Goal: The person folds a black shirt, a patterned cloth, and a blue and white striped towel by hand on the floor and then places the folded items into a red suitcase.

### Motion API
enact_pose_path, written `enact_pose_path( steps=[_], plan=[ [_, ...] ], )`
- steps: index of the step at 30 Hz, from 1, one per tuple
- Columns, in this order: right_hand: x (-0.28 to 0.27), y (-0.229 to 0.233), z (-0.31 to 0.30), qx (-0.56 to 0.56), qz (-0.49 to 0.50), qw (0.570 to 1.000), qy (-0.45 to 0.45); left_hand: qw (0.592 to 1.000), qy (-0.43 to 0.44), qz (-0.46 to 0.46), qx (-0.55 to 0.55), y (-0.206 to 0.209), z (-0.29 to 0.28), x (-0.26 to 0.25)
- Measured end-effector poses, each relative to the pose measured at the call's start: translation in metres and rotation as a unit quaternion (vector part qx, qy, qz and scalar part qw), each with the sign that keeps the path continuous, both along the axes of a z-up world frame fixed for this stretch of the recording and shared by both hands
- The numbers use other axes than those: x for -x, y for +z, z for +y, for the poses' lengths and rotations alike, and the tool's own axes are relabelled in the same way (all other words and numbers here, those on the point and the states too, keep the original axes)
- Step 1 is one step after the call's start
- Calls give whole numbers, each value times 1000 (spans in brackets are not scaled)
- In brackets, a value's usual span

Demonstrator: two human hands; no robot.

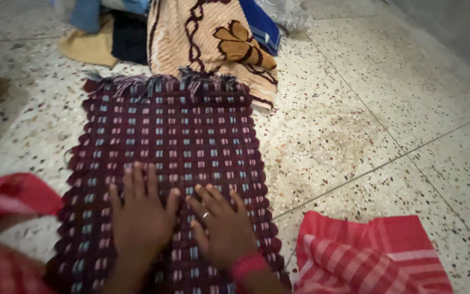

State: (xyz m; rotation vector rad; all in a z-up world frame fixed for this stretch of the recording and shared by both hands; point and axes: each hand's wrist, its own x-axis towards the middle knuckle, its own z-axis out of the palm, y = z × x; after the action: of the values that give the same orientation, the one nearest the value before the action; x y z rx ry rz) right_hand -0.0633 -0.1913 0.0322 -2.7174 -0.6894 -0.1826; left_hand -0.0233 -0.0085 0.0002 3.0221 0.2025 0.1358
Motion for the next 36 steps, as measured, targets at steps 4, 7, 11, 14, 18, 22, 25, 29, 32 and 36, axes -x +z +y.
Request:
enact_pose_path(
  steps=[4,7,11,14,18,22,25,29,32,36],
  plan=[
    [-2,-2,3,9,-8,1000,-7,1000,-26,-12,6,10,-8,60],
    [-3,-2,1,18,-15,1000,-3,994,-13,-86,68,8,6,77],
    [-2,-4,2,26,-7,1000,-10,990,94,-97,36,3,43,83],
    [-2,0,2,24,4,1000,-10,984,127,-125,-2,3,42,84],
    [8,4,14,35,-17,999,-13,979,141,-145,-5,11,36,86],
    [26,6,52,56,9,993,104,981,134,-142,4,21,38,83],
    [2,8,64,105,47,976,183,982,132,-134,6,21,39,87],
    [-80,18,55,145,121,982,32,982,133,-132,10,20,40,84],
    [-99,6,62,150,65,986,-33,980,140,-140,12,20,35,81],
    [-46,-5,72,141,-31,985,98,980,146,-134,-2,23,35,79]
  ],
)
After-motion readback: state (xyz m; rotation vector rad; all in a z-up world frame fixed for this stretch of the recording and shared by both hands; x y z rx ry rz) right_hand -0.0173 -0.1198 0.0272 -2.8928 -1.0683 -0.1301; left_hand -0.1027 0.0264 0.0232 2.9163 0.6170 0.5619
